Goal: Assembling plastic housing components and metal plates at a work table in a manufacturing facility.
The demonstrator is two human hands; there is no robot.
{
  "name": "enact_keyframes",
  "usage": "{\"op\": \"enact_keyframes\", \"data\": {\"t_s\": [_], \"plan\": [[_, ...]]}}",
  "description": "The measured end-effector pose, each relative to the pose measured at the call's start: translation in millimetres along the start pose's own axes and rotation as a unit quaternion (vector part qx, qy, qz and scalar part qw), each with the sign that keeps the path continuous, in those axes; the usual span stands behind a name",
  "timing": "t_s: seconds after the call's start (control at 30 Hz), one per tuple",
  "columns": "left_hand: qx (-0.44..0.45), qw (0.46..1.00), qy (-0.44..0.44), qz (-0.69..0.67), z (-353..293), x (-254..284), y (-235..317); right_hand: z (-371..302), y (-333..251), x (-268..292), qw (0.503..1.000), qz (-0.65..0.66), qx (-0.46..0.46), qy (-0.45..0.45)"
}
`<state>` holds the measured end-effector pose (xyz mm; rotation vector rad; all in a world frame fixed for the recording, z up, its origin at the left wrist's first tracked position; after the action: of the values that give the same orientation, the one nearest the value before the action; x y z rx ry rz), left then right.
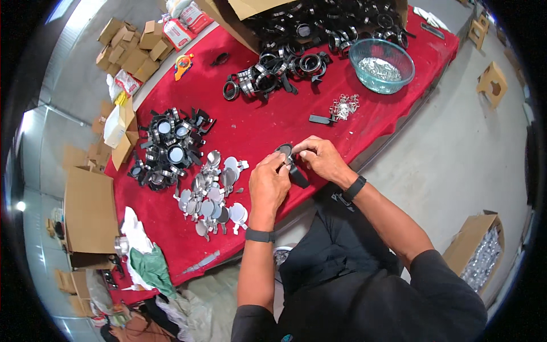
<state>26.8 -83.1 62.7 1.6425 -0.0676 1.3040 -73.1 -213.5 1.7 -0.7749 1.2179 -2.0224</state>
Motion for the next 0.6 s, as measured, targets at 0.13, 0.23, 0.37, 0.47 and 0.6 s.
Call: {"op": "enact_keyframes", "data": {"t_s": [0.13, 0.23, 0.37, 0.47, 0.6], "plan": [[-0.001, 1.0, -0.003, 0.006, 1, 1, -2, -10, 18, -10, 0.994, 0.083, -0.058, 0.051], [-0.008, 1.0, -0.004, 0.018, 0, 1, 3, -12, 25, -8, 0.993, 0.089, -0.066, 0.046], [-0.014, 0.999, -0.006, 0.038, 0, 0, 10, -14, 32, -11, 0.993, 0.089, -0.076, 0.036], [-0.012, 0.999, -0.014, 0.048, 0, 0, 13, -12, 29, -10, 0.995, 0.075, -0.061, 0.033], [-0.007, 0.999, -0.018, 0.041, 2, -3, 10, -11, 31, -12, 0.992, 0.092, -0.081, 0.041]]}}
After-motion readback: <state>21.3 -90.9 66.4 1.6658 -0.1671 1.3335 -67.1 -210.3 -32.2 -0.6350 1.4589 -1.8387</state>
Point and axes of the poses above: each hand's wrist, its own z-axis towards the middle knuckle, its own x-axis out of the back of the hand, y = z × x, the point moved 10 cm from there along z, towards the middle knuckle, and after that the axes turned 15 degrees about x, right-handed, at the moved point
